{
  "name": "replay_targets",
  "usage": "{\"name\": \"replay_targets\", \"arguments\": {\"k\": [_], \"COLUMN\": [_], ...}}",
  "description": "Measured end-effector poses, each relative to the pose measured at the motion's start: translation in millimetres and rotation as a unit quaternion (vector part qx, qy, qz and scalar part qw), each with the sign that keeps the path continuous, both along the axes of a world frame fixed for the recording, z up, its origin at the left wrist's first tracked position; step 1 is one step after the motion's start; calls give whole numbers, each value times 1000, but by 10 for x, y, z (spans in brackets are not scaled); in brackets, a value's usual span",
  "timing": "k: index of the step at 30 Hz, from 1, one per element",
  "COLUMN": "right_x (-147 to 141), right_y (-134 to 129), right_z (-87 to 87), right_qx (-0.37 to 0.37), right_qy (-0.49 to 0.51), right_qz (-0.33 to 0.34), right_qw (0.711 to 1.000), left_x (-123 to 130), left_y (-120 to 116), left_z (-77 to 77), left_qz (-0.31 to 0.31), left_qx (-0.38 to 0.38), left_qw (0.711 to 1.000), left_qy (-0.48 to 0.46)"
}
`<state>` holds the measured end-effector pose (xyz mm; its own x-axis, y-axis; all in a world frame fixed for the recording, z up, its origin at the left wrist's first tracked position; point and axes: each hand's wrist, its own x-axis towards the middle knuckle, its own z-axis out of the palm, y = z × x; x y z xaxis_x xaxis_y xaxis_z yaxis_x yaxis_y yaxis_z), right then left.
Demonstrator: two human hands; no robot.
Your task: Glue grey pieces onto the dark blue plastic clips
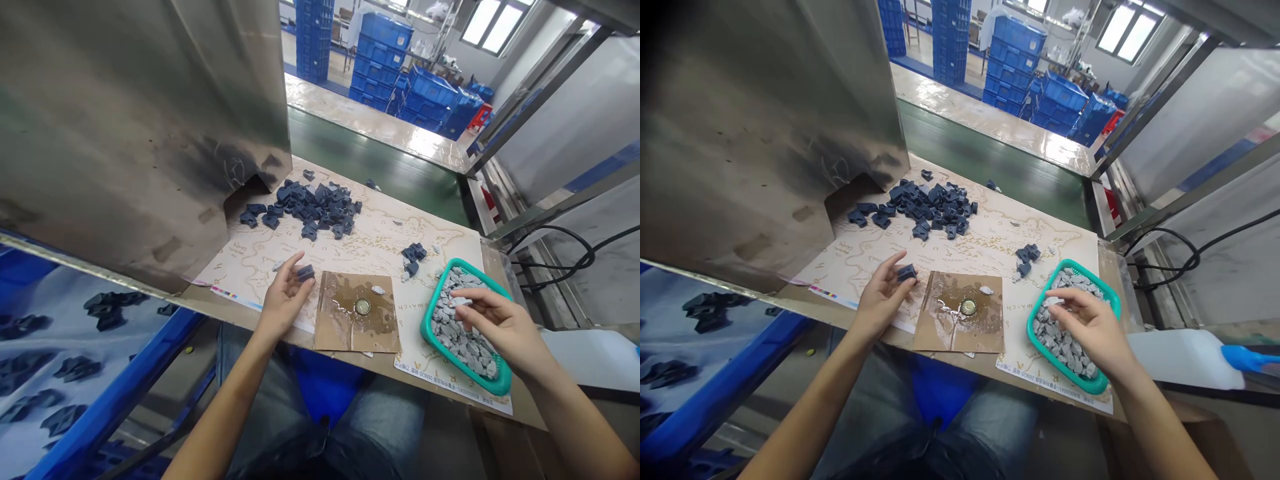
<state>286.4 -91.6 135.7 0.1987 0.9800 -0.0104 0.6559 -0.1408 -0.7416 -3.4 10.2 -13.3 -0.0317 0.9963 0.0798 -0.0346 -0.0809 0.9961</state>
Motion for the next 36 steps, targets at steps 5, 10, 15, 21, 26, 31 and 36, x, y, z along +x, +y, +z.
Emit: {"name": "replay_targets", "arguments": {"k": [5,10,15,21,26,31,36], "right_x": [-345,-541,-689,-815,-864,-872,-846], "right_y": [59,169,311,451,571,639,639], "right_z": [82,65,-95,-288,-417,-453,-449], "right_qx": [-26,-36,-20,-91,-132,-92,-104], "right_qy": [106,110,79,67,86,44,26], "right_qz": [79,138,119,183,184,170,146], "right_qw": [991,984,989,977,970,980,983], "left_x": [15,4,1,-12,-21,-35,-66], "left_y": [3,2,8,20,8,13,54], "left_z": [41,76,74,95,116,87,67], "left_qz": [0,2,-7,-26,-42,-50,-26], "left_qx": [-8,11,10,30,42,36,55], "left_qw": [1000,1000,1000,999,998,997,990], "left_qy": [-19,-15,-21,-6,-1,-36,-131]}}
